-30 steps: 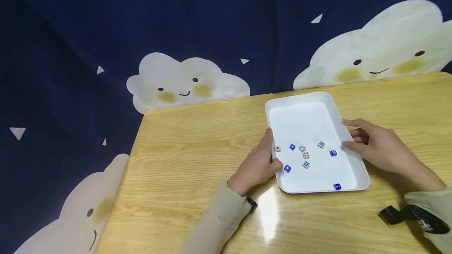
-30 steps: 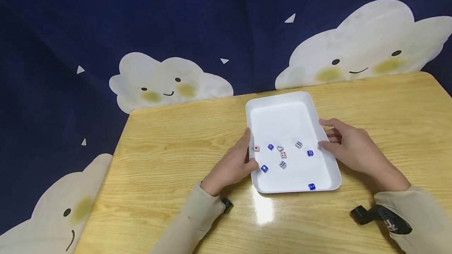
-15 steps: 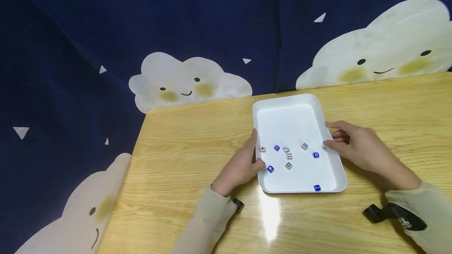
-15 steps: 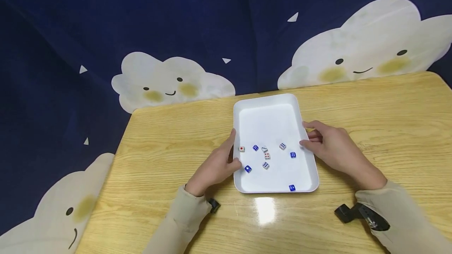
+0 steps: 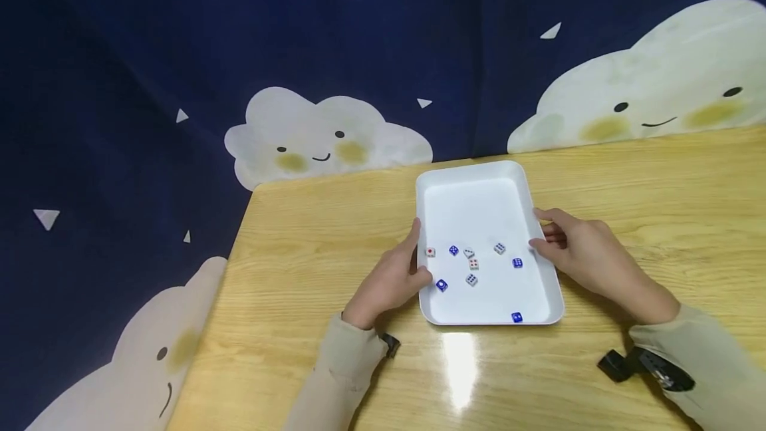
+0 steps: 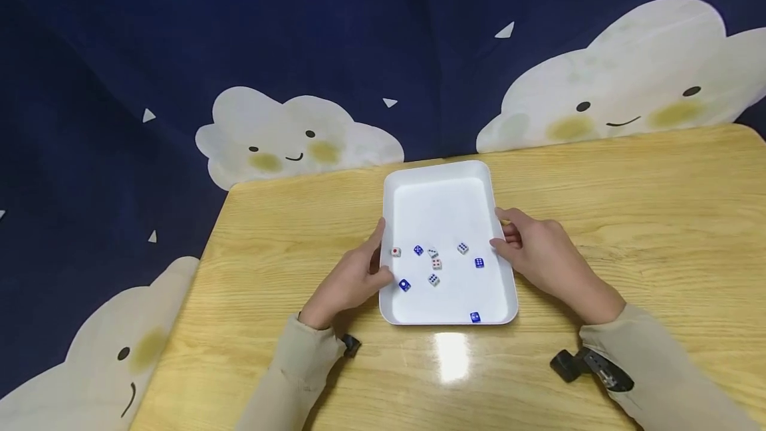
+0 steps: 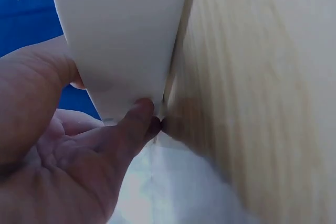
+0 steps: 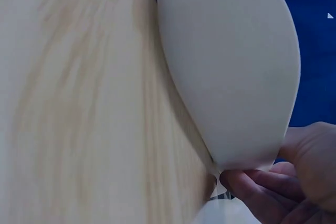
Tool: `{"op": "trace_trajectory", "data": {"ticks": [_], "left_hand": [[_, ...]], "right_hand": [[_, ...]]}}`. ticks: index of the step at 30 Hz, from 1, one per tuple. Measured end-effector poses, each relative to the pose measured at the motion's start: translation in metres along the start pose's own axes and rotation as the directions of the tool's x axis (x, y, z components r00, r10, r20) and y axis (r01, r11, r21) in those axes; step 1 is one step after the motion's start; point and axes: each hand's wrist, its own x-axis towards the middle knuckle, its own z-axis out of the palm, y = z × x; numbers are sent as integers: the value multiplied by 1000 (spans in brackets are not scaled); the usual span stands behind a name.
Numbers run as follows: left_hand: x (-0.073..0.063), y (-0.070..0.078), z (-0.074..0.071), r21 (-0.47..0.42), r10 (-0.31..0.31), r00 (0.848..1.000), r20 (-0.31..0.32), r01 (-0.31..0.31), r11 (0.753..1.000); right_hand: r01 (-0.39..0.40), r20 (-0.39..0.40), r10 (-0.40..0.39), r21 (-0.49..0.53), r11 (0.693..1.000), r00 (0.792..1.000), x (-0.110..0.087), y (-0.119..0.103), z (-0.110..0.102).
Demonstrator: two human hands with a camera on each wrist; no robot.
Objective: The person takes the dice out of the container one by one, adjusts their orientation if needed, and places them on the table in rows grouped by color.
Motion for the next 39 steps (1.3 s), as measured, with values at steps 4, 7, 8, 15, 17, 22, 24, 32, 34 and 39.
{"op": "trace_trajectory", "data": {"ticks": [4,7,8,15,17,22,24,32,34,39], "left_hand": [[-4,-6,-7,9,-14,1000,-7,14,1000],[-7,-12,-12,11,-26,1000,-2,26,1000],[-7,-14,-14,13,-26,1000,2,26,1000],[-6,-21,-24,66,-25,1000,-17,26,998],[-6,-22,-27,78,-37,999,-23,39,996],[-4,-24,-32,83,-20,999,-38,23,996],[-3,-25,-34,60,6,999,-50,-3,998],[7,-35,-43,20,39,992,-124,-37,999],[12,-36,-46,46,56,983,-177,-49,998],[25,-38,-51,195,164,946,-280,-111,975]], "right_hand": [[10,16,-10,28,1000,1000,4,-7,6],[14,40,-16,41,999,999,6,-13,10],[16,44,-18,38,999,999,7,-15,11],[83,56,-80,-68,994,995,17,-32,16],[98,58,-93,-95,991,994,20,-36,17],[112,12,-112,-126,986,994,22,-38,18],[130,-15,-132,-118,985,991,22,-36,19],[158,-23,-159,-46,986,987,20,-31,18],[149,-9,-149,-30,988,989,19,-30,17],[142,21,-142,9,990,990,19,-29,15]]}}
